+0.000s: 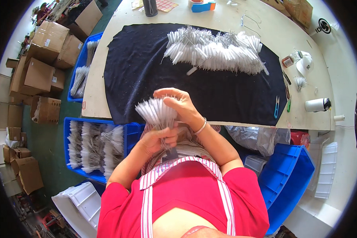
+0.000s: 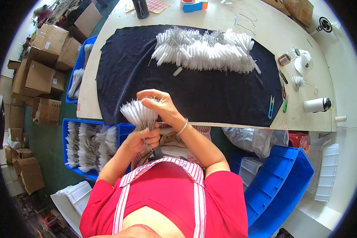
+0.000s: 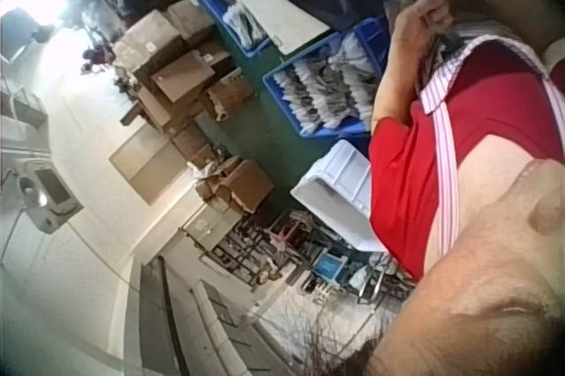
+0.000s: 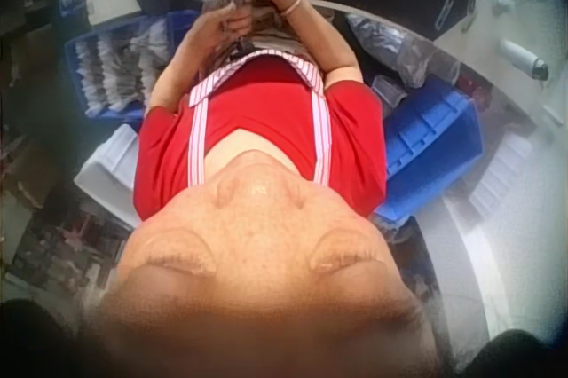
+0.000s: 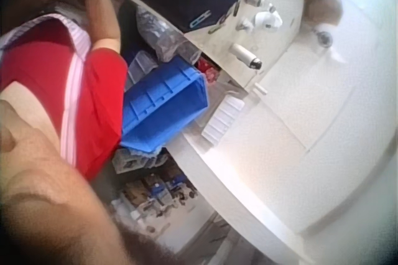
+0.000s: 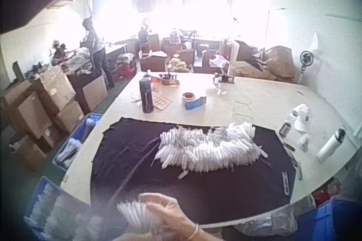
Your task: The recorder manually assembles and bundles white plastic fan ribs at an industrial workbench.
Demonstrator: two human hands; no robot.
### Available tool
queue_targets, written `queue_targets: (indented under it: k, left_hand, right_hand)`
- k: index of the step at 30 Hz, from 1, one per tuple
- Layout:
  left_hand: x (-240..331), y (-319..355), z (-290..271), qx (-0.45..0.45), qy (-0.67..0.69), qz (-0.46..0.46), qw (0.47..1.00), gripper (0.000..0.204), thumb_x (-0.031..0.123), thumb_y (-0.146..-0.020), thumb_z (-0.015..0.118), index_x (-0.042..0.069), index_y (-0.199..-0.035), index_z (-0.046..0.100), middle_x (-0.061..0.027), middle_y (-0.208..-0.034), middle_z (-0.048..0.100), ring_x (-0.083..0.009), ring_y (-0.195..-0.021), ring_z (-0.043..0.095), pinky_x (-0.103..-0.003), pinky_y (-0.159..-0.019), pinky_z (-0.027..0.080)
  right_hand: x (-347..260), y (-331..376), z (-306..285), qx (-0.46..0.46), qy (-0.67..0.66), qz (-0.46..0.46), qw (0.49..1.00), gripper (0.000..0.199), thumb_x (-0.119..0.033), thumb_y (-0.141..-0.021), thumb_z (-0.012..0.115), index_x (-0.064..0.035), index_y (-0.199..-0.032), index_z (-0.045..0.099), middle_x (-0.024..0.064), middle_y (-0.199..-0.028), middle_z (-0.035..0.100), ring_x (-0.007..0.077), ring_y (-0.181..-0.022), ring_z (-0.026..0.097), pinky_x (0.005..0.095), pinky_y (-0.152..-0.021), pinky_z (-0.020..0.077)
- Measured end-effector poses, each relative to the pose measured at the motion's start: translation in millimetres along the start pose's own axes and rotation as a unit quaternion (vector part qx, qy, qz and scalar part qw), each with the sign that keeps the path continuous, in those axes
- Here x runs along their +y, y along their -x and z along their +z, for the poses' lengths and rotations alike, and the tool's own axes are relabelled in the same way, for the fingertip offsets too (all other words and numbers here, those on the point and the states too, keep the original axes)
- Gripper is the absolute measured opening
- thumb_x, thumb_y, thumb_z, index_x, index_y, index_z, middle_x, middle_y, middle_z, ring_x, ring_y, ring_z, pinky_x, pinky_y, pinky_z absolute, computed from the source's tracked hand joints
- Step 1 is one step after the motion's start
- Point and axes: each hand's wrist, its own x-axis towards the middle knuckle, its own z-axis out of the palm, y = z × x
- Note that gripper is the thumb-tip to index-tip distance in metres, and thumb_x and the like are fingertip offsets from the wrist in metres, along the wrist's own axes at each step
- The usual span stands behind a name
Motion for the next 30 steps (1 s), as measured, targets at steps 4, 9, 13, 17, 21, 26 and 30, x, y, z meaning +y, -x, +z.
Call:
queue_targets:
  k: [4,9,13,17,21,26,30]
  left_hand:
    - [53,-3,8,0.237,-0.434,0.155,0.855,0.019,0.02,-0.081,0.07,0.007,-0.087,0.057,0.002,-0.064,0.05,-0.0079,-0.052,0.046,-0.023,-0.046,0.037]
    - [177,-19,-8,0.504,-0.772,0.25,0.296,0.055,0.034,-0.068,0.08,-0.002,-0.099,0.054,-0.0255,-0.094,0.065,-0.0386,-0.091,0.064,-0.044,-0.075,0.05]
    - [231,-33,-25,0.622,-0.742,0.123,0.219,0.071,0.043,-0.064,0.081,0.0,-0.111,0.049,-0.023,-0.108,0.061,-0.0359,-0.099,0.062,-0.042,-0.083,0.05]
    - [233,-49,-30,0.673,-0.689,-0.009,0.267,0.107,0.058,-0.053,0.08,-0.001,-0.132,0.036,-0.0169,-0.138,0.038,-0.0337,-0.127,0.039,-0.048,-0.099,0.04]
    - [239,-39,-31,0.665,-0.69,-0.017,0.285,0.107,0.051,-0.056,0.08,-0.001,-0.136,0.032,-0.0161,-0.14,0.037,-0.0347,-0.13,0.035,-0.049,-0.102,0.036]
    - [256,-24,-60,0.59,-0.756,-0.01,0.282,0.111,0.042,-0.053,0.079,-0.009,-0.136,0.026,-0.0236,-0.139,0.036,-0.0379,-0.128,0.037,-0.045,-0.105,0.033]
    - [242,-12,-27,0.591,-0.768,-0.017,0.247,0.112,0.04,-0.056,0.078,-0.006,-0.14,0.02,-0.0235,-0.142,0.033,-0.0391,-0.13,0.034,-0.053,-0.106,0.028]
  right_hand:
    - [-10,-22,-31,0.231,0.12,-0.097,0.961,0.025,-0.022,-0.088,0.064,0.0012,-0.097,0.066,0.0034,-0.084,0.066,0.0101,-0.069,0.06,0.0266,-0.061,0.0498]
    - [-15,-53,-90,0.438,0.345,-0.117,0.821,0.031,-0.027,-0.084,0.067,0.0027,-0.091,0.067,0.0074,-0.064,0.065,0.0155,-0.056,0.061,0.0306,-0.055,0.0471]
    - [-3,-71,-88,0.452,0.379,-0.168,0.79,0.025,-0.022,-0.086,0.065,0.0022,-0.083,0.067,0.0021,-0.052,0.056,0.0064,-0.043,0.051,0.0233,-0.044,0.0423]
    - [-5,-57,-89,0.449,0.382,-0.166,0.791,0.023,-0.021,-0.088,0.061,0.0007,-0.081,0.066,0.0015,-0.053,0.055,0.0057,-0.045,0.048,0.0241,-0.044,0.0386]
    - [-22,-31,-76,0.413,0.446,-0.236,0.758,0.019,-0.019,-0.09,0.058,-0.0025,-0.081,0.06,0.0105,-0.063,0.058,0.021,-0.051,0.055,0.0319,-0.051,0.0431]
    - [-61,-6,-79,0.327,0.398,-0.337,0.788,0.011,-0.012,-0.092,0.054,-0.0022,-0.089,0.058,0.0093,-0.071,0.06,0.0158,-0.055,0.054,0.0298,-0.053,0.0436]
    - [-142,23,-97,0.389,0.46,-0.322,0.73,0.012,-0.008,-0.093,0.049,-0.0029,-0.097,0.06,0.0057,-0.071,0.057,0.0117,-0.056,0.05,0.027,-0.052,0.0408]
